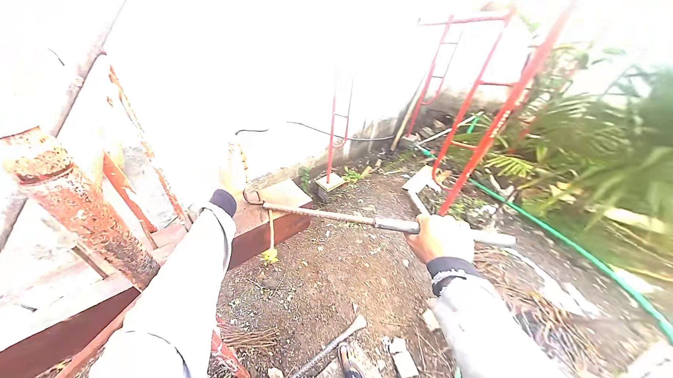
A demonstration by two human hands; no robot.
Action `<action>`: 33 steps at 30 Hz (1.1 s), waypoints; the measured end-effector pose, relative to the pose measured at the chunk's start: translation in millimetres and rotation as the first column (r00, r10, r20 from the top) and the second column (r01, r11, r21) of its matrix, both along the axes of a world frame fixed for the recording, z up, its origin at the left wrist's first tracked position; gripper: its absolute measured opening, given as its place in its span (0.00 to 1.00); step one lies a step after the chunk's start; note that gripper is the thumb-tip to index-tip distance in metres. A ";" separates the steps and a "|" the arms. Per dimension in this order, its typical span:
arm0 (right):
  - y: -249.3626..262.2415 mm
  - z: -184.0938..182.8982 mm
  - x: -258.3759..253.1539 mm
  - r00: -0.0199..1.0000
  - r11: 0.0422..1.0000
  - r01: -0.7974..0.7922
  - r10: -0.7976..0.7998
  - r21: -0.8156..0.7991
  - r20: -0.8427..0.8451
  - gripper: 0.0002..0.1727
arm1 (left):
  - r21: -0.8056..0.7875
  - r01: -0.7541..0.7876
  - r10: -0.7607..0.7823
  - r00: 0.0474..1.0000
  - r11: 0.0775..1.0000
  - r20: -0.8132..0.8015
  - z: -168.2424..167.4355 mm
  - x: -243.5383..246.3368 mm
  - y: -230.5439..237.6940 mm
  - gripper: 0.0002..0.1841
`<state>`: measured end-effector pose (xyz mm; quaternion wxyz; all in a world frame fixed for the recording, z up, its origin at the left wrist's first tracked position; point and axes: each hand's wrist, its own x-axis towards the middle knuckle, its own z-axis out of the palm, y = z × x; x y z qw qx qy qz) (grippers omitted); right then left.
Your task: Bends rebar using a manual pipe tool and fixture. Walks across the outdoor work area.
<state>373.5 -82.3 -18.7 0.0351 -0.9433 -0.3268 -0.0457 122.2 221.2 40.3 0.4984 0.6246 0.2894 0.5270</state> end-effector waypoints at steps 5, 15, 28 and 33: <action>-26.1 -5.3 -41.0 0.998 0.998 0.054 -0.053 0.039 -0.017 0.15 | 0.002 0.027 -0.027 1.000 1.000 0.011 3.3 -2.8 -3.5 0.26; -31.9 -20.0 -43.8 0.991 0.982 -0.031 0.006 0.185 0.134 0.10 | -0.020 0.016 -0.014 0.997 1.000 0.075 4.0 -2.6 1.8 0.23; 1.3 -34.0 48.9 0.961 0.962 -0.270 0.272 0.039 -0.057 0.17 | 0.056 0.197 -0.202 0.973 0.979 0.115 -11.7 -10.2 14.5 0.28; -3.0 -15.7 42.6 0.956 0.964 -0.264 0.262 -0.002 -0.129 0.19 | 0.044 0.214 -0.219 0.958 0.976 0.186 -22.8 -20.6 11.1 0.28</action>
